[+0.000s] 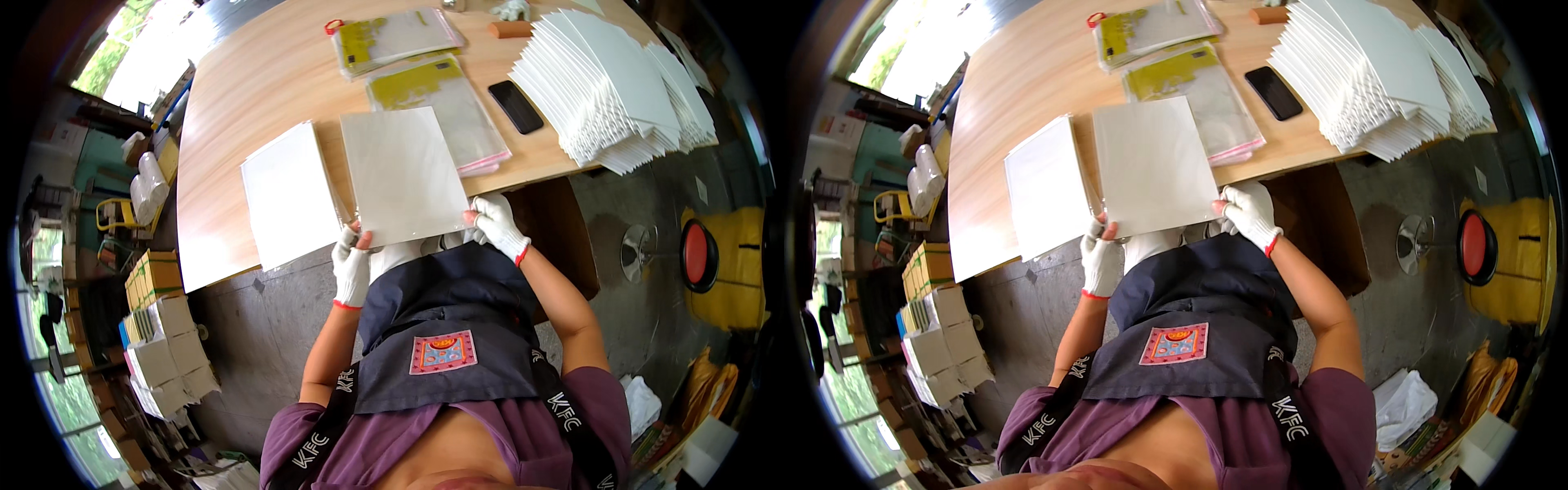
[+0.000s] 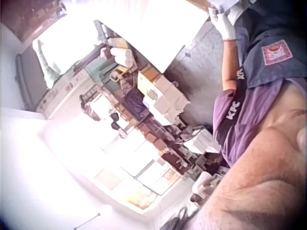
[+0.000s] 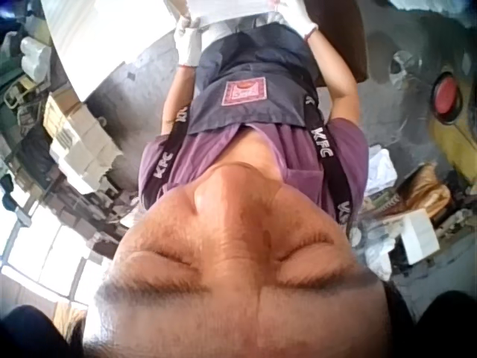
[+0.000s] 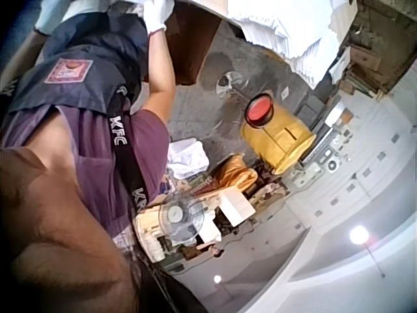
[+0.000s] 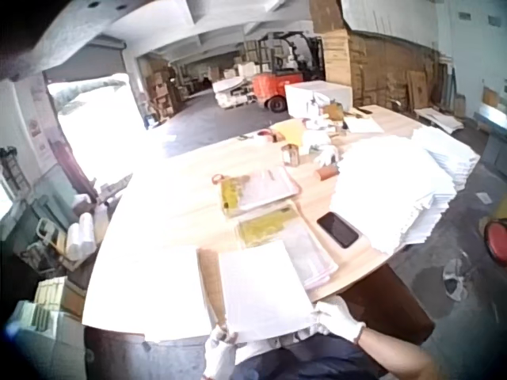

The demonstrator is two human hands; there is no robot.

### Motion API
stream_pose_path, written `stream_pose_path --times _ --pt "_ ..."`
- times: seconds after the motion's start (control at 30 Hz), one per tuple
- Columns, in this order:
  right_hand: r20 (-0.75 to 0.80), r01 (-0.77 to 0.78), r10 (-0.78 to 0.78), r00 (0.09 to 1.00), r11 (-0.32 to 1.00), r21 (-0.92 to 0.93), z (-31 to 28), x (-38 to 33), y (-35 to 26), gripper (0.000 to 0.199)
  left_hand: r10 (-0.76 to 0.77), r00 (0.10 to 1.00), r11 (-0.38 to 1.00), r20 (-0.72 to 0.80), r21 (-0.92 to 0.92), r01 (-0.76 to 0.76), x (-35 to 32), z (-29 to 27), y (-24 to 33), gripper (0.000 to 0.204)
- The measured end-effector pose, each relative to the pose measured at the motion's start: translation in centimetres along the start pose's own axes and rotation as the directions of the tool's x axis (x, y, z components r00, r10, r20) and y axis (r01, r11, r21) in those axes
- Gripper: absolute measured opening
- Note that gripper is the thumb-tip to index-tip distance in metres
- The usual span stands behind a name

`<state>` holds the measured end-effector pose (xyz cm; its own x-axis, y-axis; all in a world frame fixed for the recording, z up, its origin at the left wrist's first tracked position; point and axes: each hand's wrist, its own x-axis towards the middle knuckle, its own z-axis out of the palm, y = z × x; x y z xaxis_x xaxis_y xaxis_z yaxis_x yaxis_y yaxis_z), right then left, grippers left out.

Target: The person repeatedly picks up white sheets of paper from a stack on the table and places them into clear plastic bags. They then move the filled bags to a growing pile on the left side of the table.

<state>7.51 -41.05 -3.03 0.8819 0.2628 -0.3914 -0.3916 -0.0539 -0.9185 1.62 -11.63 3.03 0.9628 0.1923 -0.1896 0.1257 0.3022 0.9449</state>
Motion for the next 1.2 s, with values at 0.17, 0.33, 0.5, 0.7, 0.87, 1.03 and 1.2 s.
stream_pose_path --times 0.17,0.33,0.5,0.7,0.87,1.03,1.2 --pt "0.243 0.150 -0.155 0.957 0.988 0.039 9.1 3.0 -4.5 0.021 0.344 0.907 0.919 -0.243 0.287 -0.272 -1.1 -7.1 5.0 0.033" --pt "0.297 0.321 -0.226 0.928 0.889 -0.326 19.5 6.9 -8.2 0.031 0.500 0.777 0.832 -0.382 0.460 -0.310 1.1 -15.4 6.7 0.035" --pt "0.281 0.286 -0.133 0.950 0.728 -0.622 20.6 6.3 -8.4 0.031 0.416 0.824 0.706 -0.385 0.708 -0.025 2.6 -21.9 0.8 0.039" --pt "0.055 0.379 -0.383 0.922 0.923 0.063 6.7 1.5 -10.5 0.022 0.645 0.506 0.760 -0.573 0.548 -0.349 1.3 -21.7 -1.2 0.042" --pt "-0.660 0.576 -0.594 0.459 0.765 -0.288 -10.6 -4.7 -14.9 0.027 0.786 0.438 0.608 -0.436 0.677 -0.416 0.1 -18.7 0.1 0.042" --pt "-0.893 0.462 -0.284 0.348 0.881 -0.100 -25.2 -8.2 -17.0 0.025 0.841 0.501 0.484 -0.206 0.702 -0.523 0.6 -10.6 4.6 0.037" --pt "-0.809 0.032 -0.140 0.571 0.988 -0.149 -27.3 -9.3 -20.3 0.026 0.815 0.577 0.399 0.051 0.673 -0.623 2.0 -7.4 4.0 0.031"
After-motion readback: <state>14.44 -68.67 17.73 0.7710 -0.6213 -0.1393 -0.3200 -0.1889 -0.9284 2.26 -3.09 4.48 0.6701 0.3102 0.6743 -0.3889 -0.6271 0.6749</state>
